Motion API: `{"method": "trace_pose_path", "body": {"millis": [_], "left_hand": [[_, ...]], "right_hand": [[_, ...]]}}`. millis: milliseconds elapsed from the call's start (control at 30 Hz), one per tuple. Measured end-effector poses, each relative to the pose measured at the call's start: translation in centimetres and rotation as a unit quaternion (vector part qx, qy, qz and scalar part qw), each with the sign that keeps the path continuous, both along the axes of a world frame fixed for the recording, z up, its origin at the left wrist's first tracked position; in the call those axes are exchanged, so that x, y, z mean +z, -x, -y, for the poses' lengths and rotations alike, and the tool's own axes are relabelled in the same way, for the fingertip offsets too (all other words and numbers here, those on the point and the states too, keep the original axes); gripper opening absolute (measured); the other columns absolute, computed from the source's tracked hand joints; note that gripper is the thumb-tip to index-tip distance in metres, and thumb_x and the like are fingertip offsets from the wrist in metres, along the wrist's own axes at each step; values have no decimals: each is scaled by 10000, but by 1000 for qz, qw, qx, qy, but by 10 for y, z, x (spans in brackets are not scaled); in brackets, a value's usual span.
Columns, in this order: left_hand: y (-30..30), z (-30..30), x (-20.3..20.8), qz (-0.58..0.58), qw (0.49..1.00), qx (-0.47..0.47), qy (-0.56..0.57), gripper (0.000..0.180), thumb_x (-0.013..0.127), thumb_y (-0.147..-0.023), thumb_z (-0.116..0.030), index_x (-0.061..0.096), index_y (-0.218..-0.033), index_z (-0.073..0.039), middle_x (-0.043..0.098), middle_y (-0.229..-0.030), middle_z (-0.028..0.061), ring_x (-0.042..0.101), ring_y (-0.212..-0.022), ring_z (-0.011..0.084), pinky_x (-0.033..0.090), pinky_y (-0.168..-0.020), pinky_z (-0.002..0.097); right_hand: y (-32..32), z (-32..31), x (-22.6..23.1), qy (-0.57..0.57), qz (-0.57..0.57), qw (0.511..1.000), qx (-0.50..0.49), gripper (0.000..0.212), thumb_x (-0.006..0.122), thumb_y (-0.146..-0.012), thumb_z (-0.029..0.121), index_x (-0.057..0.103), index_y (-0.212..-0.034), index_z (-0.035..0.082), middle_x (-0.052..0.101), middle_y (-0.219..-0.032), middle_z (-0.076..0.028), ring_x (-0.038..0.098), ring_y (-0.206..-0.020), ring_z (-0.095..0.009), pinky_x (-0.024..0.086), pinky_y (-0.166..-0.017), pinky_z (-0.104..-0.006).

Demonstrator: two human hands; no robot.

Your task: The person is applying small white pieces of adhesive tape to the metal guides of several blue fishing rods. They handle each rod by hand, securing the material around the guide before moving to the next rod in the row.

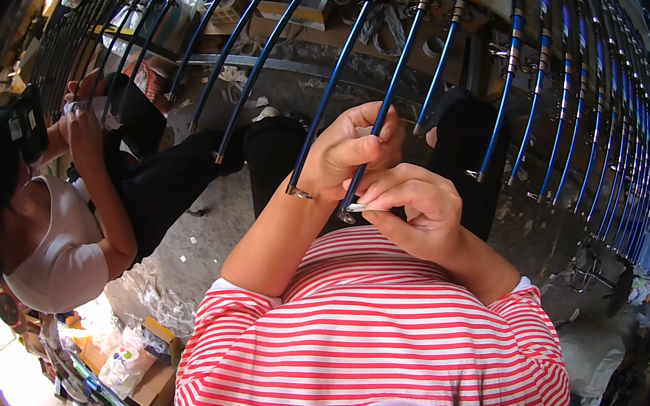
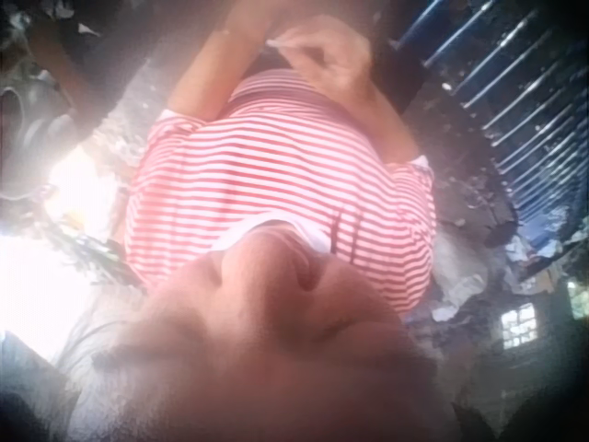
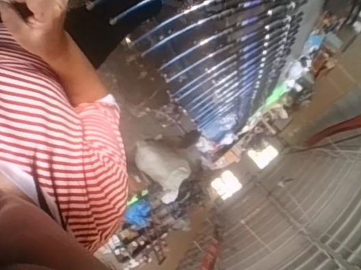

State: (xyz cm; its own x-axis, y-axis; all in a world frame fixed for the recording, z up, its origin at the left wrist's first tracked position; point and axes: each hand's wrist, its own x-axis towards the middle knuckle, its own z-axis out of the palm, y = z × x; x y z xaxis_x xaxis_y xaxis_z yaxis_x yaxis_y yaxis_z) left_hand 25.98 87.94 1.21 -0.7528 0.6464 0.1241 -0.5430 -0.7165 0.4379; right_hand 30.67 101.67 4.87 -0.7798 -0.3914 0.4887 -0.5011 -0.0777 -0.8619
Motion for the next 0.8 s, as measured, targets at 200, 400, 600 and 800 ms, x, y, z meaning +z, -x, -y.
{"method": "trace_pose_path", "body": {"millis": [200, 400, 600, 800], "left_hand": [[7, 4, 3, 79, 997, 0, 14, 396, 522, -872, -461, 508, -881, -65, 392, -613, -37, 289, -462, 26, 201, -378, 178], [32, -21, 4, 133, 979, 27, 155, 352, 484, -923, -328, 517, -1082, -15, 520, -789, 24, 344, -512, 39, 262, -409, 161], [40, -37, 2, 83, 996, -17, -8, 284, 530, -906, -227, 513, -1075, 0, 475, -747, -8, 310, -480, 22, 247, -406, 167], [13, -25, -8, 76, 996, -35, -43, 298, 530, -897, -176, 529, -1100, 42, 483, -682, -29, 288, -465, 4, 231, -391, 173]], "right_hand": [[-3, -14, 6, -3, -32, 999, -44, 143, 679, -689, -83, 594, -780, -13, 640, -823, -145, 663, -812, -265, 544, -675, -303], [-16, -49, 5, -58, -62, 987, -138, 167, 703, -673, -74, 608, -791, -2, 658, -823, -137, 669, -813, -244, 553, -654, -284], [-4, -54, 11, -44, -28, 982, -182, 148, 679, -706, -89, 598, -805, -16, 650, -858, -146, 662, -842, -236, 550, -653, -274], [-2, -46, -1, 30, 23, 991, -127, 137, 681, -722, -63, 600, -816, -6, 640, -865, -127, 658, -819, -214, 537, -654, -256]]}}
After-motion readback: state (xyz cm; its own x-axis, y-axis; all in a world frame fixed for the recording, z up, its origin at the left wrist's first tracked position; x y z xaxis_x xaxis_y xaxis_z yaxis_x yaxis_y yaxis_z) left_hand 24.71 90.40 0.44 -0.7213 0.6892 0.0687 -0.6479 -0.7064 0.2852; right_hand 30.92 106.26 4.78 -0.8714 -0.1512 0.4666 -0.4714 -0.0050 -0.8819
